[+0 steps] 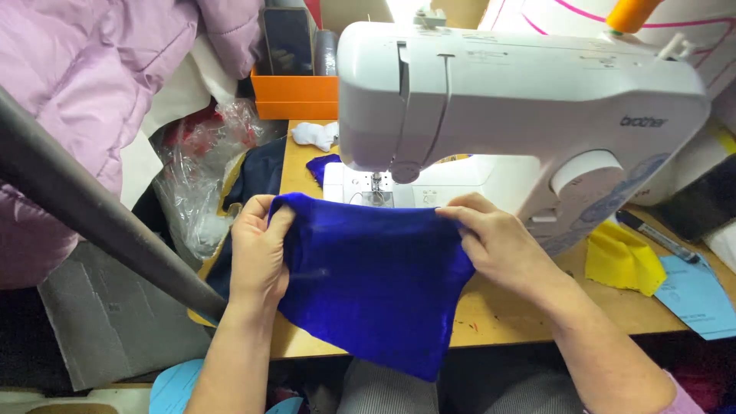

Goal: Aligning a yellow fabric piece onto a blue fabric piece and sewing them together using a sewing machine.

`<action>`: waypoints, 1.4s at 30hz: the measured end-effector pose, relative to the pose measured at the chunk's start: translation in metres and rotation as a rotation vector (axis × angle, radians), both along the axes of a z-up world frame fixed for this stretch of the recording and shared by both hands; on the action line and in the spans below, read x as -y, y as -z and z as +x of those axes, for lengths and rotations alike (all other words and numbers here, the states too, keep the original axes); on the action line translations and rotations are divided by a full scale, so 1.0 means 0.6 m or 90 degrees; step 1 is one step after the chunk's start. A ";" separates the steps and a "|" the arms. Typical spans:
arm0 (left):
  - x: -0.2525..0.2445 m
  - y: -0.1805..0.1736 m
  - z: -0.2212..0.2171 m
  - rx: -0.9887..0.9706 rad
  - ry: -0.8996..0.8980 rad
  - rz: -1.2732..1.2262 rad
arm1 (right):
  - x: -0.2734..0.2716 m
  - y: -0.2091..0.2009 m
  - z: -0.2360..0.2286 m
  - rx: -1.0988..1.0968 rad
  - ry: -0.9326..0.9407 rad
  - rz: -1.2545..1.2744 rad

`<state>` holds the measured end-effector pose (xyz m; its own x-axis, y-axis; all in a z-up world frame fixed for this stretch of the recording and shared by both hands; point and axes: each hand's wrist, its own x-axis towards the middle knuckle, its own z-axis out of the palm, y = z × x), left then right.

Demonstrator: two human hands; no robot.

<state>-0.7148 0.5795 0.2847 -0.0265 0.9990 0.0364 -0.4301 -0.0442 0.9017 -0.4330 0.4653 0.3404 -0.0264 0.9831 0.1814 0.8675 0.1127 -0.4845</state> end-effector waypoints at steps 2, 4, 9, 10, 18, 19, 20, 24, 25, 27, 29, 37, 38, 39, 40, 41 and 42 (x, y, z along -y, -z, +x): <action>-0.024 -0.006 0.005 -0.062 -0.025 0.016 | 0.000 -0.006 0.001 -0.050 0.026 -0.025; -0.045 -0.017 0.010 -0.122 -0.047 0.034 | 0.011 -0.012 0.000 -0.098 0.055 -0.049; -0.106 -0.048 0.029 -0.474 -0.060 0.171 | 0.057 0.009 -0.008 -0.311 0.070 -0.067; -0.123 -0.053 0.036 -0.473 -0.065 0.169 | 0.063 0.024 -0.017 -0.310 0.065 -0.068; -0.234 -0.020 0.095 -0.549 0.101 0.147 | 0.089 0.105 -0.100 -0.868 0.058 -0.224; -0.230 -0.027 0.097 -0.549 0.102 0.148 | 0.087 0.099 -0.101 -0.869 0.058 -0.223; -0.227 -0.033 0.098 -0.514 0.109 0.118 | 0.085 0.094 -0.102 -0.848 0.046 -0.229; -0.211 -0.060 0.082 -0.577 0.056 0.119 | 0.088 0.102 -0.112 -0.892 0.005 -0.287; -0.214 -0.065 0.076 -0.577 0.057 0.119 | 0.080 0.093 -0.121 -0.892 0.005 -0.286; -0.217 -0.075 0.066 -0.788 -0.015 0.090 | 0.069 0.075 -0.138 -0.873 -0.074 -0.313; -0.218 -0.071 0.072 -0.699 0.017 0.112 | 0.067 0.078 -0.140 -0.879 -0.098 -0.284; -0.246 -0.081 0.125 -0.601 0.141 0.088 | 0.070 0.093 -0.116 -1.046 -0.004 -0.212; -0.255 -0.076 0.132 -0.658 0.164 0.088 | 0.071 0.094 -0.114 -1.034 0.002 -0.205; -0.264 -0.072 0.139 -0.715 0.187 0.087 | 0.071 0.095 -0.112 -1.023 0.008 -0.198; -0.265 -0.071 0.143 -0.715 0.188 0.086 | 0.072 0.095 -0.112 -1.023 0.008 -0.199; -0.267 -0.071 0.147 -0.725 0.194 0.102 | 0.072 0.094 -0.113 -1.001 0.009 -0.197; -0.269 -0.072 0.152 -0.735 0.200 0.119 | 0.072 0.093 -0.113 -0.980 0.010 -0.194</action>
<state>-0.6235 0.7407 0.3278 0.3599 0.9327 0.0226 0.6084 -0.2530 0.7522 -0.5006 0.4222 0.2848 -0.0002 0.9847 -0.1741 -0.4621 -0.1544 -0.8733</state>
